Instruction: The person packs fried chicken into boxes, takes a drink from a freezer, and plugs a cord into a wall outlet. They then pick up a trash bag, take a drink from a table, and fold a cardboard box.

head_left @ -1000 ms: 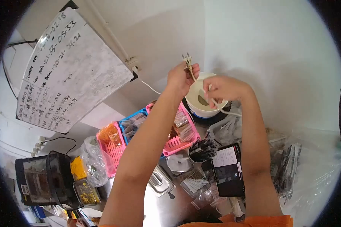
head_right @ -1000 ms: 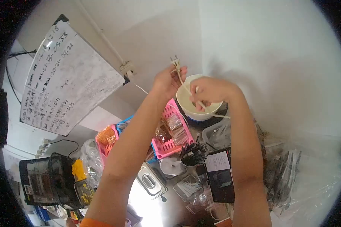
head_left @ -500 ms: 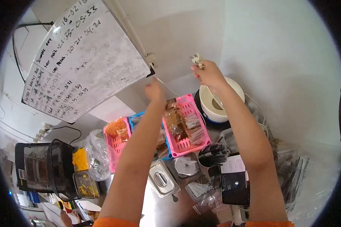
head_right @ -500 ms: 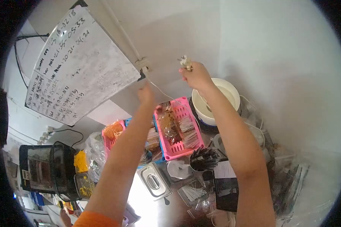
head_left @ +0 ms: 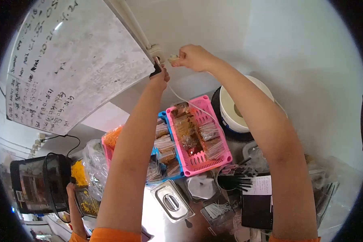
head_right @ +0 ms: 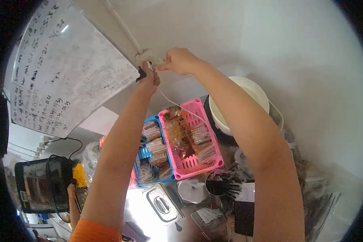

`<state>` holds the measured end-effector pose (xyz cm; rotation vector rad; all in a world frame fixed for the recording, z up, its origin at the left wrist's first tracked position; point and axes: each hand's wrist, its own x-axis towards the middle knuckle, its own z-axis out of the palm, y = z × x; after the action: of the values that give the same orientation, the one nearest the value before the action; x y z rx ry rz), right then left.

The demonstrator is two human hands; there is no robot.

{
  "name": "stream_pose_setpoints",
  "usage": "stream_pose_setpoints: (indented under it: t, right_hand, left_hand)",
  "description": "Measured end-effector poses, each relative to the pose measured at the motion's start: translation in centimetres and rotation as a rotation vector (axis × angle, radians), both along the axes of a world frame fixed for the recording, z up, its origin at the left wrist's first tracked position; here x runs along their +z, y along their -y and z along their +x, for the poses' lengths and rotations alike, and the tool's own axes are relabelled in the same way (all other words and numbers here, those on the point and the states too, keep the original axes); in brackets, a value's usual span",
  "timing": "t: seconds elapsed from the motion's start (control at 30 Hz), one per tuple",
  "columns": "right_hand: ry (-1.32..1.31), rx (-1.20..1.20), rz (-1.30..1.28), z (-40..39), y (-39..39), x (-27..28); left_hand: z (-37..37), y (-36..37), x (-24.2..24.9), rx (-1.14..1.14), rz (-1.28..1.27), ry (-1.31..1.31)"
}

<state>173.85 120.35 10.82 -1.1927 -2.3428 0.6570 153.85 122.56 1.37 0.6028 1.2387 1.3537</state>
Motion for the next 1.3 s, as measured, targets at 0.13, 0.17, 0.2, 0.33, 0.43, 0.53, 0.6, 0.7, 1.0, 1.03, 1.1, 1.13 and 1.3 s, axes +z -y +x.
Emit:
stream_pose_setpoints:
  t: [0.13,0.17,0.2,0.33,0.43,0.53,0.6,0.7,1.0,1.03,1.1,1.13,1.3]
  right_hand:
    - [0.162,0.066,0.265,-2.5,-3.5,-1.6]
    - [0.154,0.052,0.255,-3.1,-4.7,-2.7]
    - [0.173,0.144,0.331,-3.9,-5.7,-3.7]
    - [0.144,0.064,0.269,-6.9,-5.4,-4.2]
    - [0.162,-0.019,0.418,-7.9,-5.5,-5.3]
    - [0.149,-0.058,0.383,-8.0,-6.1,-5.8]
    - [0.112,-0.050,0.424,-8.2,-6.2,-6.9]
    - [0.107,-0.064,0.460,-8.6,-5.3,-6.4]
    - [0.053,-0.350,0.297,-9.6,-3.3,-5.9]
    - [0.062,-0.387,0.341,-10.0,-3.5,-5.9]
    - [0.036,-0.414,0.315,-10.0,-3.8,-5.3]
    - [0.021,-0.454,0.278,-10.0,-3.2,-5.3]
    - [0.077,-0.578,0.202,-8.1,0.6,-1.9]
  left_hand:
    - [3.4,4.1,1.2,0.094,-0.095,-0.055]
    - [3.6,5.0,0.5,0.024,-0.076,-0.031]
    - [4.0,5.8,-0.3,0.015,-0.084,-0.040]
    - [5.5,10.4,-0.3,0.203,-0.154,0.225]
    - [4.3,14.0,-1.7,0.124,-0.151,0.146]
    - [2.9,17.0,-2.4,-0.009,-0.124,-0.043]
    - [2.4,18.3,-2.6,-0.065,-0.114,-0.138]
    - [1.8,19.2,-3.3,-0.045,-0.136,-0.271]
    - [-1.0,22.0,-5.6,-0.049,-0.117,0.050]
    - [-0.8,22.5,-5.3,-0.029,-0.116,0.044]
    - [-0.6,23.8,-4.0,0.018,-0.168,0.082]
    - [-0.8,25.0,-4.0,0.025,-0.180,0.087]
    - [-0.3,29.1,0.7,-0.043,-0.207,0.028]
